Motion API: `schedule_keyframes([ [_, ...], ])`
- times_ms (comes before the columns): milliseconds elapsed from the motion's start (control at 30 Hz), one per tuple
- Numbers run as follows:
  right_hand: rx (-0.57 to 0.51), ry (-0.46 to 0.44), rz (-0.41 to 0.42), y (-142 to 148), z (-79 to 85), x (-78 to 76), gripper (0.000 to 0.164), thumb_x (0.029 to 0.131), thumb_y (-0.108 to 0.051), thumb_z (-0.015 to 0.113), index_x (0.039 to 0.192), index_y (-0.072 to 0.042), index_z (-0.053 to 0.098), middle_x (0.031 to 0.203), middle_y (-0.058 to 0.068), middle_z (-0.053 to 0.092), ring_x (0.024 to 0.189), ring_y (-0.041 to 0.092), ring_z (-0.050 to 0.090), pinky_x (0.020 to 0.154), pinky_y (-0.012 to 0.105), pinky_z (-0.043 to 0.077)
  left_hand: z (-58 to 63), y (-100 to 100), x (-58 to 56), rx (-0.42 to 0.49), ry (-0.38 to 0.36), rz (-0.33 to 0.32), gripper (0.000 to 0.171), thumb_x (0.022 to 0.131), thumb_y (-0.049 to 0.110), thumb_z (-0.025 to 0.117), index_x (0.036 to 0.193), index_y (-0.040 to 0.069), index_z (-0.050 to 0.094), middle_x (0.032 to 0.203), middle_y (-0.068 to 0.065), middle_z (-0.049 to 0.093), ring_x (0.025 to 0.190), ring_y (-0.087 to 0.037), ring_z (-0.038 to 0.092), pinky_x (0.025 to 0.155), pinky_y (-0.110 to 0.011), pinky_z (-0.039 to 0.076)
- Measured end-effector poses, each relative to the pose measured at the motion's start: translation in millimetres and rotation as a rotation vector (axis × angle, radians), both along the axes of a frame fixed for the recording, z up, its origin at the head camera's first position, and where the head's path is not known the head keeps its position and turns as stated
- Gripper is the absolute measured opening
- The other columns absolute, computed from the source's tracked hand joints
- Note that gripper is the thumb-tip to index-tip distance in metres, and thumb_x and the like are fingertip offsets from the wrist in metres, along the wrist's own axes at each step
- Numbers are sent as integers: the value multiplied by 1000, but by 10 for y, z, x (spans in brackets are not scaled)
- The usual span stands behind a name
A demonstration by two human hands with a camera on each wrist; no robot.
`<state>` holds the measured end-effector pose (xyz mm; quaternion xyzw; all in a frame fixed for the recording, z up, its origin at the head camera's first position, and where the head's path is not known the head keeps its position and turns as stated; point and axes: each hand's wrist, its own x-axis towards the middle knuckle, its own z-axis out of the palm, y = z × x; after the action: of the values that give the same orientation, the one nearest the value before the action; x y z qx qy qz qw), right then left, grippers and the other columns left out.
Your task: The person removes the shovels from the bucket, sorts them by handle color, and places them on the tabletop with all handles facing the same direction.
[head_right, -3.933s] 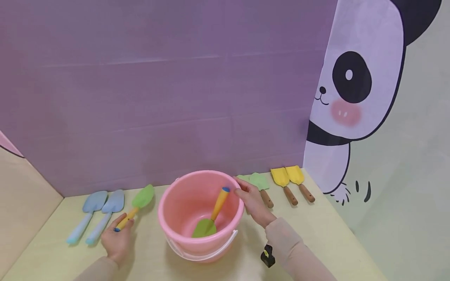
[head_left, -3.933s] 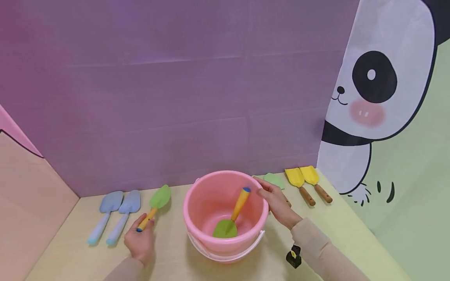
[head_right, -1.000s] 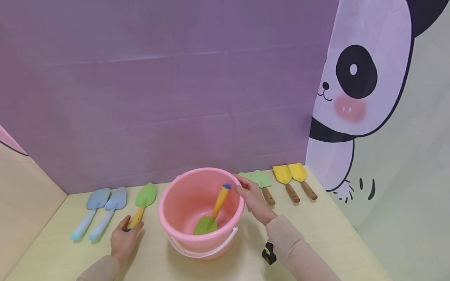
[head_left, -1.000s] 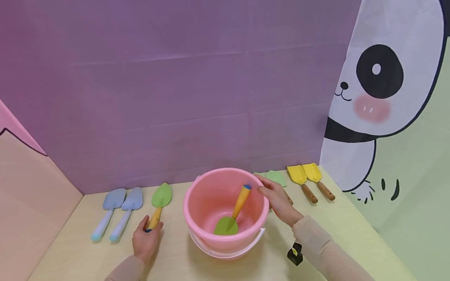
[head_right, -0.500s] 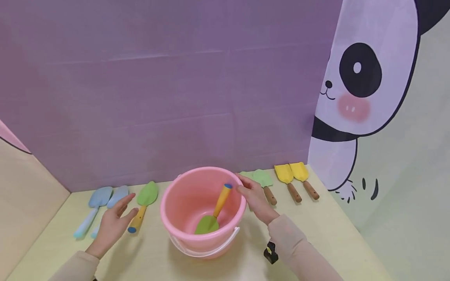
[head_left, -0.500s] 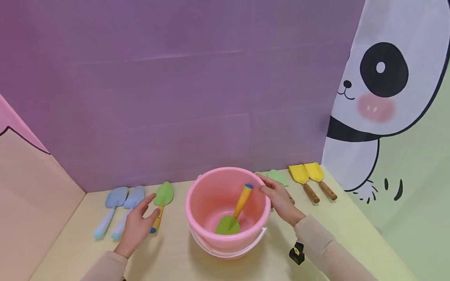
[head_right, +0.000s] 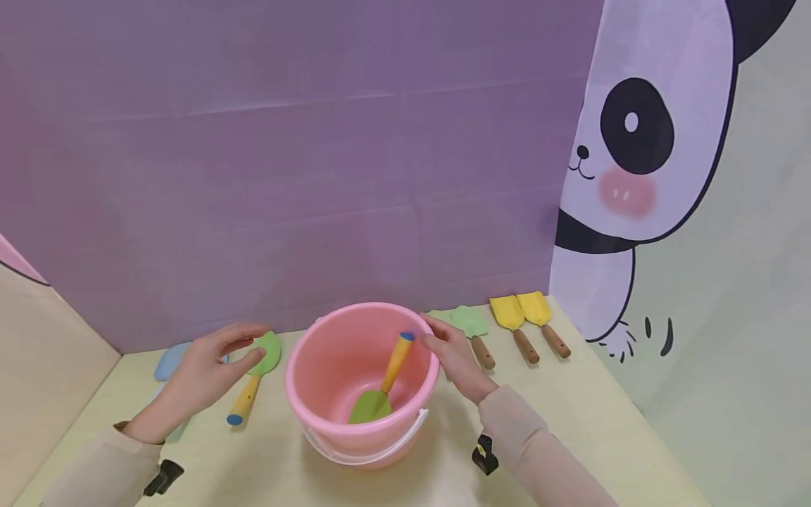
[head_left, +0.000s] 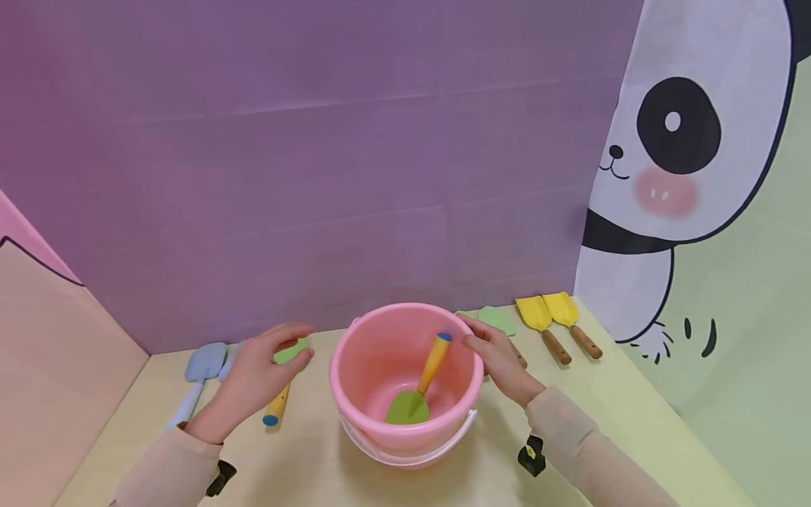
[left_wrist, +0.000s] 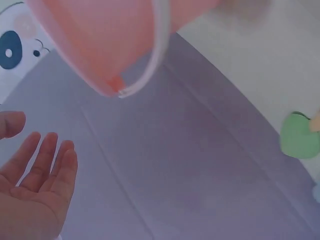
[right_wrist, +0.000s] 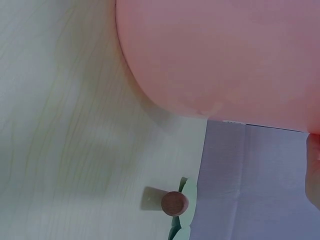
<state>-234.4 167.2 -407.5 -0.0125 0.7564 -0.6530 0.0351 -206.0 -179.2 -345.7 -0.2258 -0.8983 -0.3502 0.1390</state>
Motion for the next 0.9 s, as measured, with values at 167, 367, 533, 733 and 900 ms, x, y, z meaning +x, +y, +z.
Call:
schedule_keyframes([
  [167,-1,-1,-3,-1,6,6,50,89,-20,51,138,-21,43,135,5,50,92,24,65,70,31,55,129,222,-38,-21,-47,-101,32,84,13,63,116,8,62,115,-10,62,103,-29,58,87,-45,48],
  [367,8,-8,-10,-18,27,13,49,89,-21,51,138,-22,43,135,4,50,91,22,65,70,30,55,178,568,-145,-34,-113,-194,29,85,13,60,113,7,64,112,-9,63,102,-28,59,88,-42,49],
  [533,0,3,-1,-21,25,12,50,89,-18,50,138,-18,42,135,5,49,97,18,63,74,29,54,159,866,-257,-31,-260,-278,29,85,14,59,113,7,65,110,-6,65,101,-23,61,86,-35,50],
  [733,-16,3,10,-15,17,0,50,89,-17,49,139,-17,42,136,6,49,103,20,61,79,31,53,95,1105,-414,1,-385,-287,29,85,15,59,113,9,65,111,-4,65,101,-17,61,86,-30,49],
  [900,-23,6,15,-14,17,-10,51,89,-16,49,139,-16,41,138,6,47,108,21,58,81,31,52,-103,1217,-529,16,-377,-373,28,84,12,61,111,8,65,105,-6,67,100,-19,62,88,-31,48],
])
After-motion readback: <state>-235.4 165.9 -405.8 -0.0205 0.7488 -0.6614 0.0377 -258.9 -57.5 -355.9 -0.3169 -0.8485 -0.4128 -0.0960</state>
